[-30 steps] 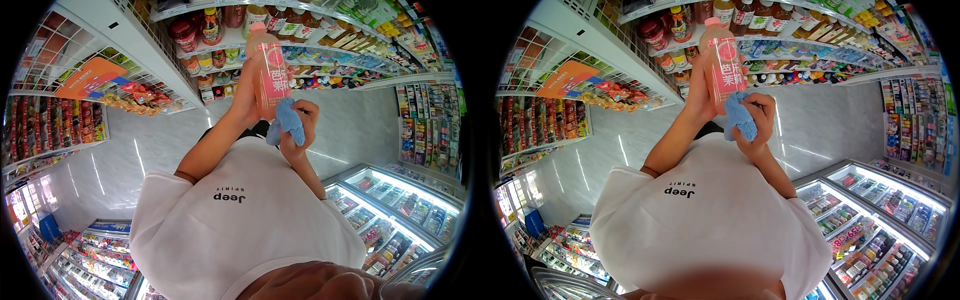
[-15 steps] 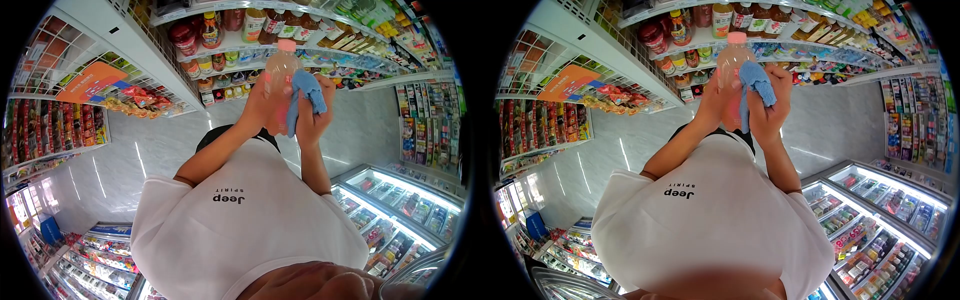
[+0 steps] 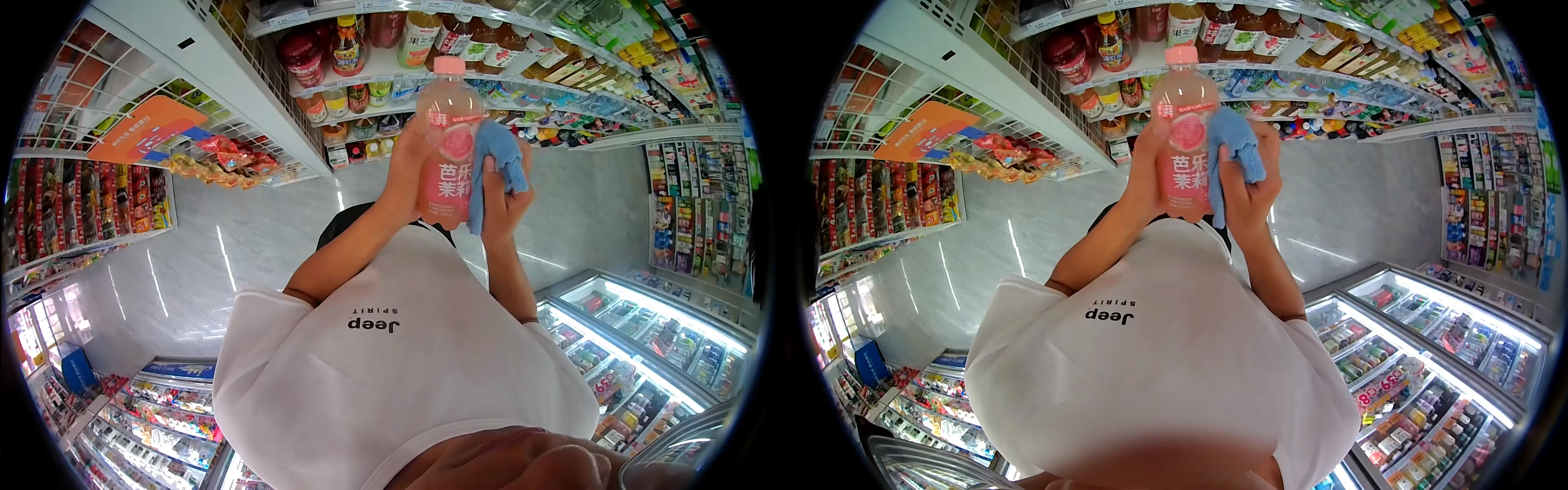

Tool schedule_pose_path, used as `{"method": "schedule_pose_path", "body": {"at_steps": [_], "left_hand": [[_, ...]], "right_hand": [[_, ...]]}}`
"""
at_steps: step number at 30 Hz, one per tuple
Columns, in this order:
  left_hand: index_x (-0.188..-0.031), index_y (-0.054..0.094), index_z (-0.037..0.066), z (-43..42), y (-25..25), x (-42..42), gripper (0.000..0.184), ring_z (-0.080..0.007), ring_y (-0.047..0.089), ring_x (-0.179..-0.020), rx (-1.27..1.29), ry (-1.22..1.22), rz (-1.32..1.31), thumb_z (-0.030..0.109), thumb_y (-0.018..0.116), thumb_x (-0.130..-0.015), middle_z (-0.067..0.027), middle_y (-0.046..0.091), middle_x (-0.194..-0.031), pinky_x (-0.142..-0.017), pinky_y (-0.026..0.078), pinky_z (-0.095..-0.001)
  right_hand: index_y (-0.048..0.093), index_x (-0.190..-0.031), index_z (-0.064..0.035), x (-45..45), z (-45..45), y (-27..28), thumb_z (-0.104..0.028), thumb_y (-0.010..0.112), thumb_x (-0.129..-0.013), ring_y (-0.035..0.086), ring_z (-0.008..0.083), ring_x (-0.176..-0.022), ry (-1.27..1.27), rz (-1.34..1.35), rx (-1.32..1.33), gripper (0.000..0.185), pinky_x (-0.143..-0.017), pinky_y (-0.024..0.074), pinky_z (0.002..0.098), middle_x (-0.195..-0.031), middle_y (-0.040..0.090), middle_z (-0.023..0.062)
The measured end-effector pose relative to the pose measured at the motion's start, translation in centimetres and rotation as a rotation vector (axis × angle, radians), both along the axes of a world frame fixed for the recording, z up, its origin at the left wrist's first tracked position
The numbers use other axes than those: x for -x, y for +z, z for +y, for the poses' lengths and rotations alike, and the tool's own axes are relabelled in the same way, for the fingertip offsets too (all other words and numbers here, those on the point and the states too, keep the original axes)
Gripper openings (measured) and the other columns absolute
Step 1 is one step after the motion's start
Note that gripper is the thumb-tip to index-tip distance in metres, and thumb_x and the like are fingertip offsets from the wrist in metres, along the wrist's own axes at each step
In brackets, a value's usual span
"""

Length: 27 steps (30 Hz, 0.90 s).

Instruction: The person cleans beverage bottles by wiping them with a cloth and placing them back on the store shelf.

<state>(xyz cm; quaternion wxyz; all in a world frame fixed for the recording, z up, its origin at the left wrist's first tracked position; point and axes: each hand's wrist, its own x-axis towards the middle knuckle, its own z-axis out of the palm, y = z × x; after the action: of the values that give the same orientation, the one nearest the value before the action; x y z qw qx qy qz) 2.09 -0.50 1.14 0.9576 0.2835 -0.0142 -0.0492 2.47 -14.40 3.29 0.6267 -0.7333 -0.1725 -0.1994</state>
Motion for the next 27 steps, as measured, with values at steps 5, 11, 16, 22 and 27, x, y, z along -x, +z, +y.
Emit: {"method": "schedule_pose_path", "body": {"at_steps": [5,11,16,22,27], "left_hand": [[-0.130,0.052,0.000,0.6,0.9,-0.7,0.063,-0.0233,0.066,-0.097,0.049,0.039,0.001,0.053,0.048,-0.096,-0.0142,0.065,-0.115,-0.082,0.056,-0.0365],[-0.131,0.053,0.000,0.3,1.5,-1.1,0.066,-0.0247,0.067,-0.097,0.118,0.047,0.056,0.056,0.045,-0.097,-0.0158,0.066,-0.113,-0.081,0.057,-0.0369],[-0.131,0.053,0.001,-0.4,0.6,-1.4,0.067,-0.0241,0.067,-0.097,0.068,0.078,0.066,0.058,0.045,-0.096,-0.0157,0.066,-0.113,-0.081,0.057,-0.0371],[-0.134,0.050,0.003,-0.2,-1.0,-1.9,0.065,-0.0218,0.067,-0.101,-0.077,-0.022,0.014,0.056,0.047,-0.097,-0.0130,0.066,-0.115,-0.086,0.057,-0.0383],[-0.135,0.049,0.004,-0.6,-1.0,-1.4,0.064,-0.0201,0.067,-0.104,-0.077,-0.154,0.063,0.056,0.049,-0.097,-0.0118,0.064,-0.121,-0.087,0.057,-0.0356]], "right_hand": [[0.062,-0.116,0.0047,1.5,-0.8,-1.9,-0.004,0.065,-0.075,0.054,0.0310,-0.099,0.013,-0.183,0.217,0.041,-0.088,0.0451,0.0383,-0.114,0.055,0.0189],[0.064,-0.112,-0.0060,1.9,-0.7,-3.1,-0.019,0.081,-0.065,0.052,0.0287,-0.092,-0.095,-0.543,0.386,0.051,-0.073,0.0425,0.0373,-0.111,0.053,0.0163],[0.063,-0.112,0.0002,1.8,-1.0,-2.5,-0.004,0.070,-0.068,0.053,0.0305,-0.093,-0.064,-0.459,0.342,0.045,-0.078,0.0452,0.0396,-0.111,0.054,0.0183],[0.064,-0.111,0.0049,1.4,-1.0,-1.5,0.000,0.066,-0.065,0.055,0.0309,-0.097,-0.065,-0.249,0.275,0.047,-0.082,0.0470,0.0394,-0.110,0.054,0.0179],[0.065,-0.109,0.0050,0.2,-0.9,-0.1,0.000,0.066,-0.071,0.056,0.0305,-0.100,-0.132,-0.252,0.227,0.038,-0.087,0.0454,0.0382,-0.111,0.056,0.0186]]}}
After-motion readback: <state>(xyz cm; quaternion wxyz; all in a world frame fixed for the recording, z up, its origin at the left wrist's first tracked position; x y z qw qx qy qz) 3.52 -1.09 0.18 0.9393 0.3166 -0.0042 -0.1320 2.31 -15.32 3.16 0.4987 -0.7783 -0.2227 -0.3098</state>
